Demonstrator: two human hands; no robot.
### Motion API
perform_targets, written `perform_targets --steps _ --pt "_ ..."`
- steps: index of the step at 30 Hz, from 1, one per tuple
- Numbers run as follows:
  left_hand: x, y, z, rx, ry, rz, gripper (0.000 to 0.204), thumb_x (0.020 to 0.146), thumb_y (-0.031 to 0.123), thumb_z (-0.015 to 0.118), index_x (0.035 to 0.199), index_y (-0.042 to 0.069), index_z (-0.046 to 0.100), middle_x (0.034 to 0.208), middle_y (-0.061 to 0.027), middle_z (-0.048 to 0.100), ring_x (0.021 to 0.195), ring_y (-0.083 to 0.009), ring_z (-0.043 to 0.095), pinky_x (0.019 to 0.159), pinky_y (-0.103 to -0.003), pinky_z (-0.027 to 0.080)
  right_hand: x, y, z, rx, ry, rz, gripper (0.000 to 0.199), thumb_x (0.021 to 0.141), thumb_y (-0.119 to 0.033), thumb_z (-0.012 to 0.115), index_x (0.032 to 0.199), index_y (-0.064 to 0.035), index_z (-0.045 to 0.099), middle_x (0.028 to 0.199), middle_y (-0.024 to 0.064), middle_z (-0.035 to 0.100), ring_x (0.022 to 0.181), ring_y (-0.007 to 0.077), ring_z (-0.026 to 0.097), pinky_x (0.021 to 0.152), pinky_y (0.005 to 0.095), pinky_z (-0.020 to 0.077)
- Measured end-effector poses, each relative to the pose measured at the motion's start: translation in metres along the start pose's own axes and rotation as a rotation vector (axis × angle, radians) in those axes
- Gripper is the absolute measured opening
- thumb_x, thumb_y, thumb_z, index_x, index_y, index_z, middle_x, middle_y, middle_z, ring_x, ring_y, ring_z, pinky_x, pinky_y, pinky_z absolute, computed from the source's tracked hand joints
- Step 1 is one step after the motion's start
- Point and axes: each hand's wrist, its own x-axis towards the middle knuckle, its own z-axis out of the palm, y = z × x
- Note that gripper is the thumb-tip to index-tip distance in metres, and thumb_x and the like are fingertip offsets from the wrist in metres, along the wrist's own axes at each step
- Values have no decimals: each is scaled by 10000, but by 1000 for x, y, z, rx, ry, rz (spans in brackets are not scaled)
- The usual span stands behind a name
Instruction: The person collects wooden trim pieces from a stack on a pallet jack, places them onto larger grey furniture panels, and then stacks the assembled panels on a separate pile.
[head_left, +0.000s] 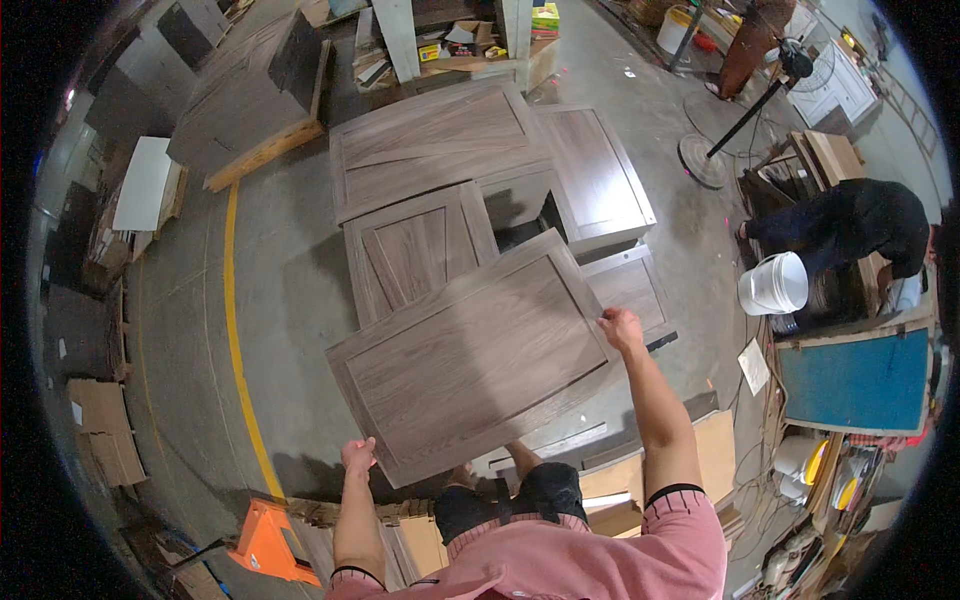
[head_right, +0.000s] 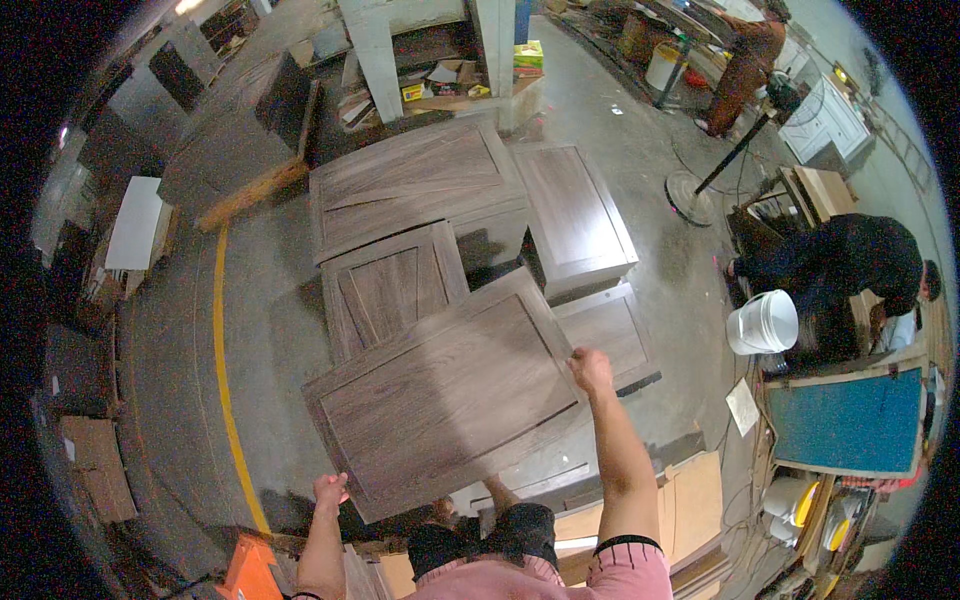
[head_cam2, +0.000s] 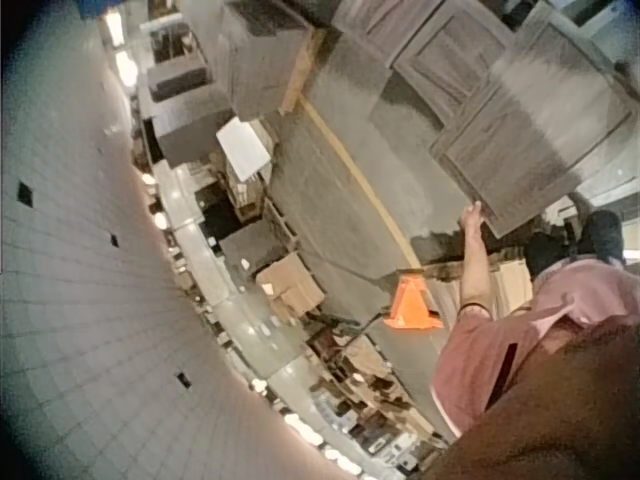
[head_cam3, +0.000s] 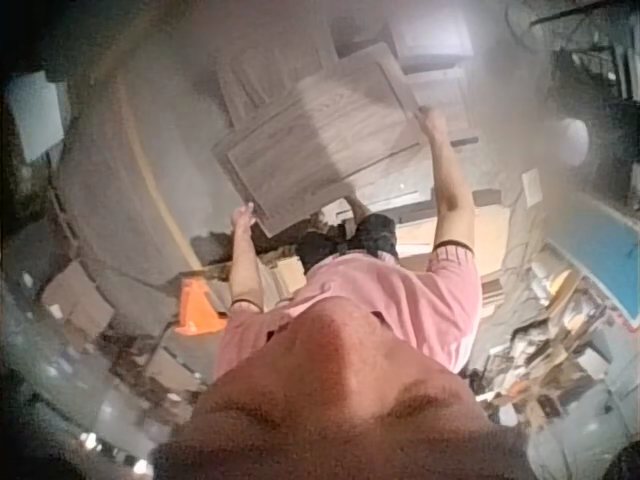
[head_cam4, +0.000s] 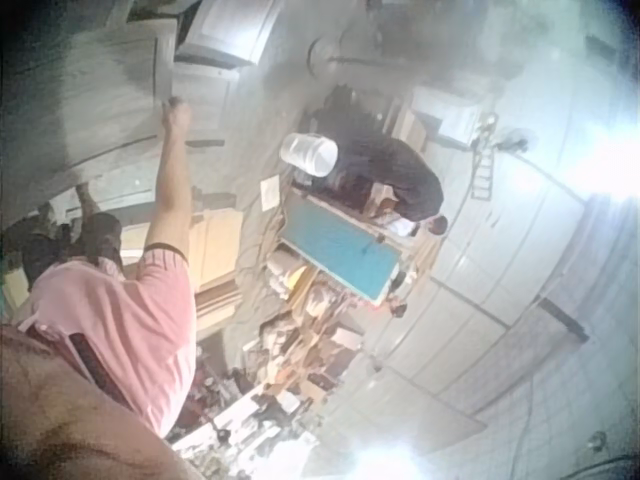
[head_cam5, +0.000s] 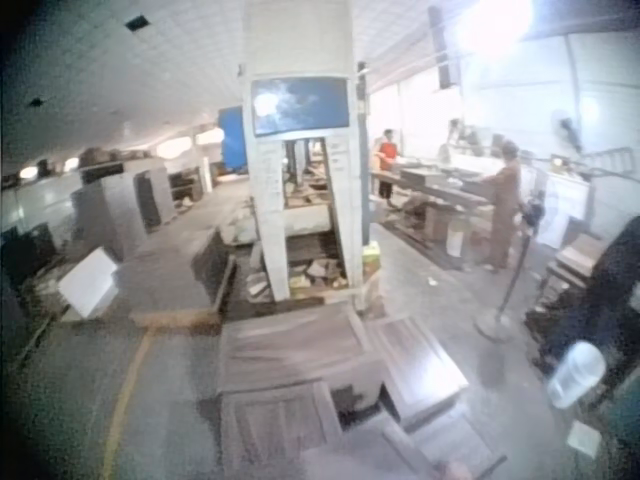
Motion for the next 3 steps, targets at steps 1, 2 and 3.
perform_targets --steps 1,2,3 --pt "3 -4 -1 6 2 5 335 850 238 732 1012 -32 617 971 -119 648 826 -222 646 626 -347 563 1 2 1 7 1 5 368 814 -352 685 1077 -95 684 1044 169 680 986 351 640 857 436 505" --pt "5 -7 -2 -14 -10 -15 339 847 254 739 1025 -10 623 991 -122 647 847 -236 642 648 -351 568 2 4 1 68 -42 29 414 799 -378 699 1092 -85 680 1078 165 674 1010 337 639 875 421 503" --pt "6 -7 -1 -31 -25 -34 344 844 271 745 1038 12 629 1012 -124 646 868 -249 638 670 -355 573 4 6 0 128 -84 57 461 783 -403 713 1107 -76 677 1113 161 668 1033 323 638 893 407 501"
